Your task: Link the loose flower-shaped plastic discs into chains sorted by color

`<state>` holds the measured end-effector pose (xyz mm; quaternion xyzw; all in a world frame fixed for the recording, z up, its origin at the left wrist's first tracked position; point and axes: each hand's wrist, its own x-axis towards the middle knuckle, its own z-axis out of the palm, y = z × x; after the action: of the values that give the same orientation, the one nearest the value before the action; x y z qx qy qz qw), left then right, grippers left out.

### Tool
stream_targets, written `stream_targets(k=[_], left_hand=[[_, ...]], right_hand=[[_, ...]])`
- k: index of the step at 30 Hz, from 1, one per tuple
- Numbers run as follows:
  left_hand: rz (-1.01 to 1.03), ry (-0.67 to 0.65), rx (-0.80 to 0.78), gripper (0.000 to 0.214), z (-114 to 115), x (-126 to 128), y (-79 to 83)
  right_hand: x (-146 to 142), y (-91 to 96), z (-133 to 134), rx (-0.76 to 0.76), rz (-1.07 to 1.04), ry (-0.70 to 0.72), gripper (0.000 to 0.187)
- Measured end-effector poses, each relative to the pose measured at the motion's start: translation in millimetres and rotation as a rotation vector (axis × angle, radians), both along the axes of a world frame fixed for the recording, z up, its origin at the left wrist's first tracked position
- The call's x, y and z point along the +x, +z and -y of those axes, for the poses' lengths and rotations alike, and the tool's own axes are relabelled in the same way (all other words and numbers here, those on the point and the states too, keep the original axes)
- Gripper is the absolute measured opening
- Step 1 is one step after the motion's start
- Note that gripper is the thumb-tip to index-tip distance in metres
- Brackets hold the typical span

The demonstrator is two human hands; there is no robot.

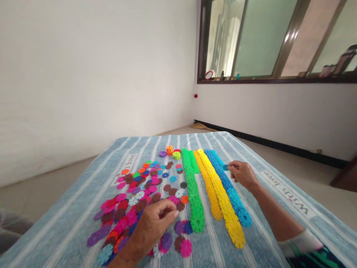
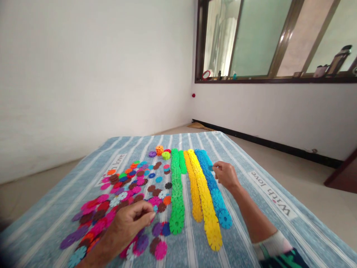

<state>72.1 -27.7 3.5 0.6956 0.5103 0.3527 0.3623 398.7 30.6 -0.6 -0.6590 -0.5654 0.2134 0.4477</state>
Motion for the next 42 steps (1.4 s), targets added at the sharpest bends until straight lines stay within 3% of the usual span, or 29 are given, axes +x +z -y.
stream_targets(k=[6,18,42], left_hand=[[-0.073,-0.071,0.029,0.021,-3,-3,-12.3],[-0.157,-0.11,0.087,0.021,-7,-9,-29.4],[-0.205,-0.134,0.063,0.021,0,-1,-9.4]], right_hand=[[28,-26.0,-24,-0.17,0.022,-0.059,0.017],[29,-36.9,-45,-0.381,0.109,-0.05,0.02],[33,-40.7,-48,-0.408,0.26,-0.061,0.022]])
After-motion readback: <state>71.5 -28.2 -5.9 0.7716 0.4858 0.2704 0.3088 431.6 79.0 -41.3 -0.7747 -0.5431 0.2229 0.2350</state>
